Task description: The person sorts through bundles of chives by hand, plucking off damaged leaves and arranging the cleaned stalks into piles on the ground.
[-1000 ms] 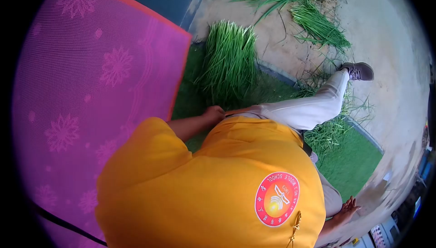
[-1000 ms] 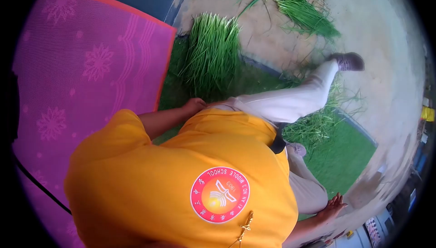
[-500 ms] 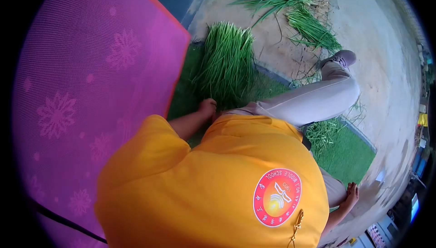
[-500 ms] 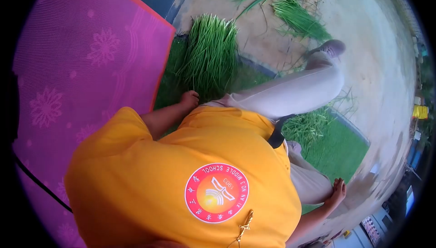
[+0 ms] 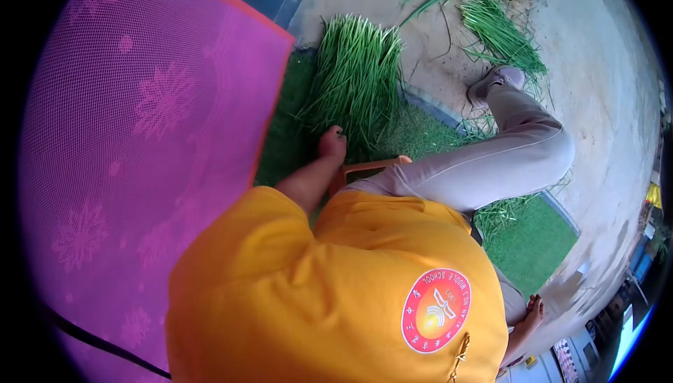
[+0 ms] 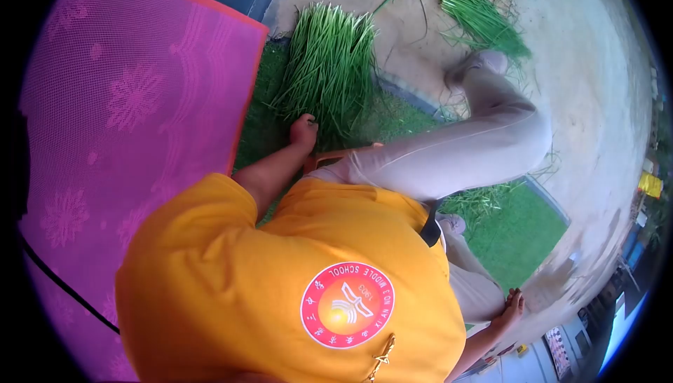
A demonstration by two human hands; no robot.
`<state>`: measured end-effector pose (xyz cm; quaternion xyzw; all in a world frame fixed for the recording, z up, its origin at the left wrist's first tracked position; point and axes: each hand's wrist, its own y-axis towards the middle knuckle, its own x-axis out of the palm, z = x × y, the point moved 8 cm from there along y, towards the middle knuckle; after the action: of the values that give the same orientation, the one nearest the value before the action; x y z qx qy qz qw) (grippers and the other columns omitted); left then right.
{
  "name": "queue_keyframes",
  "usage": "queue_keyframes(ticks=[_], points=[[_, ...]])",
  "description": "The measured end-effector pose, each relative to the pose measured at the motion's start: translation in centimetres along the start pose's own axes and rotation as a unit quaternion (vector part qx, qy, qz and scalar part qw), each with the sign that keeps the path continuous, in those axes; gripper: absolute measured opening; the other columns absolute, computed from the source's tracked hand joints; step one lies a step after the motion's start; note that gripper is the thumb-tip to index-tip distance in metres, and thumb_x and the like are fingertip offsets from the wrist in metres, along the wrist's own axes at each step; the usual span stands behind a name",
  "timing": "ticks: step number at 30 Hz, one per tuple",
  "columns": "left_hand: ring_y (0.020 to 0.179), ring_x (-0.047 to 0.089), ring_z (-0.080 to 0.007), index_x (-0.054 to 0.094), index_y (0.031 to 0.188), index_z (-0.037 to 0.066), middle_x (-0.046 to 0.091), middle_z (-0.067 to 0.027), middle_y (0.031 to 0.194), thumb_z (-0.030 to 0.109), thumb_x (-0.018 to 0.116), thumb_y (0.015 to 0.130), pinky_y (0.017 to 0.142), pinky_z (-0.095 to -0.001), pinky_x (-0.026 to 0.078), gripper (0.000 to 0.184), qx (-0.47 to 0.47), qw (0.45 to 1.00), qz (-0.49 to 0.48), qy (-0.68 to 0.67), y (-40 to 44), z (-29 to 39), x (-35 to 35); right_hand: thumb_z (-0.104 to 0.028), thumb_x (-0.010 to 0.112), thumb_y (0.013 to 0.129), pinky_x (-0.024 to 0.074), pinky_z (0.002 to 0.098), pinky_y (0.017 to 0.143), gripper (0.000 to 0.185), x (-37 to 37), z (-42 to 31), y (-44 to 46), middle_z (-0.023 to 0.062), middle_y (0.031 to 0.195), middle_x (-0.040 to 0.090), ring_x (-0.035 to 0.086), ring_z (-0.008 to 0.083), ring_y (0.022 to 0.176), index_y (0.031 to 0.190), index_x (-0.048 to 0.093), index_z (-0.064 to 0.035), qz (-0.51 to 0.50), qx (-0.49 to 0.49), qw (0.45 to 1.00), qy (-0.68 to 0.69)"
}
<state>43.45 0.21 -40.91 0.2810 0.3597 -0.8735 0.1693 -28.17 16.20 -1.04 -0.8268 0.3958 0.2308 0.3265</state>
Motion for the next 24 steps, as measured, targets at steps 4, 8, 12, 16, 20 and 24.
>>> queue_keyframes(ticks=[4,8,12,16,20,24], points=[[0.079,0.059,-0.0312,0.057,0.095,0.009,0.061,-0.0153,0.083,0.011,0.062,0.068,0.068,-0.0386,0.047,0.027,-0.024,0.999,0.017,0.025,-0.6,0.9,-0.5,-0.018,0.052,0.087,0.0408,0.0162,0.063,0.019,-0.1,0.3,0.7,0.0039,0.087,0.060,0.048,0.0054,0.070,0.098,0.056,-0.0042,0.016,0.010,1.000,-0.010],[0.084,0.057,-0.0337,0.057,0.091,0.008,0.058,-0.0173,0.088,0.010,0.061,0.069,0.070,-0.0405,0.046,0.022,-0.008,0.994,0.042,0.101,-0.4,1.6,-0.8,-0.019,0.053,0.087,0.0400,0.0156,0.060,0.018,0.8,-0.7,-0.3,0.0024,0.085,0.060,0.045,0.0038,0.065,0.097,0.057,-0.0052,0.044,0.016,0.999,-0.007],[0.085,0.055,-0.0360,0.056,0.085,0.007,0.056,-0.0190,0.090,0.013,0.058,0.071,0.071,-0.0418,0.046,0.016,-0.003,0.989,0.051,0.141,0.0,2.6,-0.9,-0.019,0.052,0.087,0.0393,0.0157,0.059,0.018,0.2,-0.1,-0.1,0.0017,0.083,0.060,0.045,0.0033,0.064,0.097,0.057,-0.0053,0.031,0.021,0.999,-0.014],[0.083,0.056,-0.0357,0.058,0.081,0.007,0.057,-0.0186,0.089,0.018,0.056,0.073,0.070,-0.0428,0.046,0.013,-0.016,0.986,0.033,0.165,0.1,2.6,-1.1,-0.019,0.053,0.086,0.0378,0.0155,0.057,0.017,0.4,-0.2,0.2,0.0007,0.083,0.060,0.044,0.0031,0.063,0.096,0.058,-0.0054,0.035,0.002,0.999,-0.015],[0.078,0.057,-0.0347,0.059,0.079,0.009,0.058,-0.0171,0.085,0.019,0.056,0.074,0.066,-0.0429,0.047,0.012,0.018,0.985,0.054,0.161,0.0,2.2,-1.7,-0.020,0.053,0.087,0.0369,0.0158,0.058,0.018,1.0,-1.0,0.1,0.0002,0.084,0.060,0.043,0.0033,0.064,0.097,0.058,-0.0060,0.036,-0.010,0.999,-0.022],[0.073,0.058,-0.0340,0.060,0.079,0.011,0.059,-0.0150,0.080,0.018,0.055,0.074,0.061,-0.0420,0.047,0.010,0.044,0.988,0.057,0.138,-0.3,2.4,-2.3,-0.021,0.052,0.087,0.0367,0.0161,0.060,0.019,1.8,-2.1,0.2,0.0002,0.086,0.060,0.043,0.0033,0.065,0.098,0.058,-0.0066,0.013,-0.021,0.999,-0.035]])
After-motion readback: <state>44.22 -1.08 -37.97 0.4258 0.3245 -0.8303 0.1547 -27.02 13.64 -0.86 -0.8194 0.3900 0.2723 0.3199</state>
